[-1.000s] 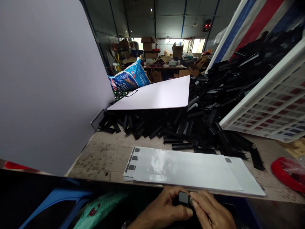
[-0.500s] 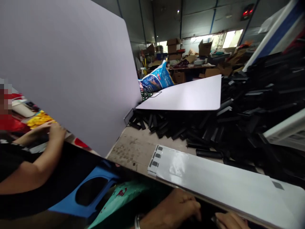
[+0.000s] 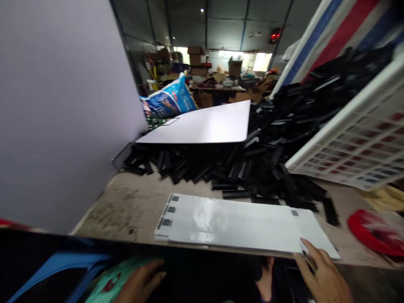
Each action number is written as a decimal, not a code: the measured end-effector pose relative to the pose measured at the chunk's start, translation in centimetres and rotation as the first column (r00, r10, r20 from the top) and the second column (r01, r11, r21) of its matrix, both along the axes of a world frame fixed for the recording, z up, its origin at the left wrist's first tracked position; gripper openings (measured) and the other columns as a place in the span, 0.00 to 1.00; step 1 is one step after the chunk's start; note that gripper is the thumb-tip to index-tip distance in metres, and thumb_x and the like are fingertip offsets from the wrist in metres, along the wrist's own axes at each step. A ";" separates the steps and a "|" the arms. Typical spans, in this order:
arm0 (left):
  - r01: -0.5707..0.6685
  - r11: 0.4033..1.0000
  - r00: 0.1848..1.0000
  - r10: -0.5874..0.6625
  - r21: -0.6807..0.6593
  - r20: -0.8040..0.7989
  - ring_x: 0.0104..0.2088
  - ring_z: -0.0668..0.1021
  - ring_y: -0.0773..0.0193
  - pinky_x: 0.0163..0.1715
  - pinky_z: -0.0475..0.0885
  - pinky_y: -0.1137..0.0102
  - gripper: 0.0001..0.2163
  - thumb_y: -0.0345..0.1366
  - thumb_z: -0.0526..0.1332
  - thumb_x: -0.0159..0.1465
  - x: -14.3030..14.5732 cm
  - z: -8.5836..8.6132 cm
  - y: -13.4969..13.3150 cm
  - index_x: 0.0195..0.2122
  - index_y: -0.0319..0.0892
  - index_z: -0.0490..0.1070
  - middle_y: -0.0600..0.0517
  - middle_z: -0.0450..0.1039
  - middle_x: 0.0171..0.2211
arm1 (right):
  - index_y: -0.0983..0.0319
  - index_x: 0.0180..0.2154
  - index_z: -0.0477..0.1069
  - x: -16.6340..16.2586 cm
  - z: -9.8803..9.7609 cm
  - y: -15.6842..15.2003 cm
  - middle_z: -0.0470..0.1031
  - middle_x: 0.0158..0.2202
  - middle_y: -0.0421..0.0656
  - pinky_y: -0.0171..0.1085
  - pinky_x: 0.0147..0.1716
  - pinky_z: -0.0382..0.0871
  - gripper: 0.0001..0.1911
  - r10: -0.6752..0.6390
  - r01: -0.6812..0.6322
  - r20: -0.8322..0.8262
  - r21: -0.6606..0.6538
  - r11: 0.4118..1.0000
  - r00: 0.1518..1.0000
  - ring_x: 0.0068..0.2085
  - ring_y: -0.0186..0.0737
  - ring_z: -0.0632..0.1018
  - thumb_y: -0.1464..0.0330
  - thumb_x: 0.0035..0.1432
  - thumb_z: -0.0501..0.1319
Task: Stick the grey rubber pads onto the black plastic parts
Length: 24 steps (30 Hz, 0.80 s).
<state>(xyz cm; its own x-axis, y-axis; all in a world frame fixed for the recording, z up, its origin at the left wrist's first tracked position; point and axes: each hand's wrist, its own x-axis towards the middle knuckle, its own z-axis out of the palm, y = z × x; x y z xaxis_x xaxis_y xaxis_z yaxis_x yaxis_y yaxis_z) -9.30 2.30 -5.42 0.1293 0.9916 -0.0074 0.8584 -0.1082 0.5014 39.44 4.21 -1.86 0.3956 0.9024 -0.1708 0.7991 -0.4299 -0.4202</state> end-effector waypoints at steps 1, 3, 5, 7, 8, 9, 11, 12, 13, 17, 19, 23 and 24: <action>0.021 0.985 1.000 -0.020 0.171 -0.009 0.41 0.81 0.56 0.42 0.78 0.66 0.13 0.43 0.54 0.66 0.0 -0.7 1.0 0.47 0.52 0.75 0.53 0.80 0.42 | 0.65 0.62 0.60 0.3 0.7 0.0 0.65 0.60 0.55 0.51 0.50 0.71 0.41 -0.066 0.067 0.039 -0.014 0.998 0.997 0.55 0.59 0.74 0.46 0.59 0.40; 0.061 0.912 0.998 -0.052 0.406 -0.035 0.46 0.80 0.55 0.46 0.77 0.64 0.14 0.44 0.55 0.67 0.6 -1.3 3.4 0.51 0.51 0.73 0.51 0.78 0.47 | 0.67 0.63 0.58 0.9 1.5 0.0 0.61 0.61 0.56 0.53 0.48 0.70 0.42 -0.165 0.168 0.095 -0.031 0.985 0.982 0.55 0.61 0.74 0.46 0.60 0.37; 0.116 0.835 0.992 -0.066 0.538 -0.112 0.54 0.75 0.51 0.53 0.73 0.59 0.17 0.46 0.56 0.68 1.5 -1.1 5.7 0.55 0.48 0.71 0.47 0.74 0.53 | 0.69 0.63 0.58 1.3 1.6 0.2 0.60 0.61 0.58 0.54 0.49 0.69 0.43 -0.193 0.196 0.106 -0.026 0.980 0.976 0.55 0.63 0.73 0.47 0.61 0.36; 0.217 0.754 0.969 -0.089 0.620 -0.230 0.58 0.72 0.49 0.55 0.71 0.57 0.16 0.45 0.55 0.69 2.3 -0.6 7.5 0.54 0.47 0.72 0.45 0.72 0.55 | 0.69 0.62 0.61 1.2 1.3 0.7 0.60 0.60 0.58 0.53 0.51 0.68 0.42 -0.179 0.181 0.091 -0.016 0.983 0.980 0.54 0.62 0.74 0.47 0.60 0.37; 0.274 0.719 0.952 -0.107 0.639 -0.287 0.59 0.71 0.49 0.55 0.70 0.57 0.15 0.44 0.55 0.70 2.5 -0.4 8.1 0.54 0.48 0.73 0.45 0.73 0.55 | 0.68 0.60 0.63 1.1 1.1 0.9 0.61 0.60 0.57 0.53 0.51 0.68 0.41 -0.164 0.165 0.079 -0.009 0.986 0.983 0.53 0.61 0.74 0.47 0.60 0.38; 0.320 0.700 0.936 -0.129 0.638 -0.328 0.58 0.72 0.50 0.54 0.70 0.59 0.14 0.42 0.54 0.70 2.5 -0.3 8.5 0.52 0.48 0.74 0.46 0.74 0.54 | 0.67 0.59 0.65 0.9 0.8 1.2 0.61 0.60 0.56 0.53 0.52 0.67 0.40 -0.148 0.149 0.067 0.001 0.989 0.987 0.53 0.60 0.74 0.48 0.60 0.39; 0.361 0.715 0.918 -0.160 0.598 -0.364 0.56 0.74 0.53 0.54 0.70 0.61 0.14 0.40 0.53 0.71 2.3 0.0 8.9 0.50 0.50 0.75 0.49 0.76 0.52 | 0.65 0.58 0.67 0.6 0.5 1.8 0.62 0.60 0.55 0.53 0.53 0.67 0.38 -0.126 0.125 0.046 0.031 0.992 0.991 0.54 0.59 0.74 0.49 0.59 0.40; 0.359 0.739 0.917 -0.166 0.570 -0.362 0.56 0.75 0.54 0.53 0.70 0.61 0.13 0.40 0.53 0.71 2.1 0.3 8.9 0.49 0.50 0.76 0.49 0.77 0.51 | 0.65 0.57 0.68 0.4 0.3 2.0 0.63 0.60 0.55 0.53 0.53 0.67 0.38 -0.120 0.119 0.033 0.049 0.992 0.992 0.54 0.59 0.74 0.49 0.59 0.41; 0.348 0.766 0.921 -0.173 0.541 -0.348 0.55 0.75 0.54 0.53 0.70 0.61 0.13 0.40 0.53 0.71 2.0 0.6 8.8 0.48 0.49 0.76 0.49 0.77 0.51 | 0.65 0.57 0.69 0.4 0.2 2.2 0.63 0.59 0.55 0.53 0.53 0.67 0.37 -0.116 0.115 0.017 0.069 0.991 0.993 0.54 0.60 0.74 0.49 0.59 0.41; 0.268 0.840 0.961 -0.197 0.472 -0.195 0.54 0.76 0.56 0.53 0.73 0.63 0.15 0.40 0.51 0.71 2.0 3.3 8.5 0.45 0.49 0.78 0.50 0.78 0.48 | 0.66 0.53 0.73 1.2 0.3 2.3 0.68 0.57 0.55 0.51 0.56 0.65 0.35 -0.111 0.125 -0.096 0.161 0.979 0.989 0.55 0.57 0.74 0.49 0.58 0.46; 0.193 0.861 0.981 -0.176 0.470 -0.081 0.54 0.76 0.57 0.55 0.72 0.64 0.15 0.40 0.50 0.70 2.2 4.7 8.3 0.45 0.50 0.78 0.51 0.78 0.50 | 0.65 0.52 0.73 1.8 0.5 1.6 0.71 0.56 0.53 0.47 0.56 0.66 0.33 -0.127 0.162 -0.177 0.201 0.966 0.976 0.56 0.53 0.74 0.49 0.57 0.49; 0.074 0.907 0.987 -0.126 0.415 0.100 0.53 0.77 0.58 0.56 0.72 0.66 0.14 0.43 0.53 0.68 2.3 6.0 7.6 0.45 0.53 0.78 0.54 0.76 0.51 | 0.59 0.47 0.78 3.1 -0.5 -2.0 0.82 0.45 0.50 0.45 0.41 0.77 0.30 -0.241 0.312 -0.317 0.197 0.929 0.917 0.47 0.56 0.82 0.46 0.55 0.54; 0.061 0.917 0.985 -0.119 0.394 0.125 0.52 0.78 0.58 0.56 0.73 0.67 0.14 0.44 0.53 0.68 2.4 6.0 7.5 0.45 0.53 0.78 0.54 0.76 0.51 | 0.57 0.44 0.79 3.3 -1.2 -3.2 0.83 0.40 0.49 0.46 0.35 0.79 0.28 -0.263 0.343 -0.344 0.196 0.919 0.901 0.43 0.57 0.83 0.46 0.54 0.56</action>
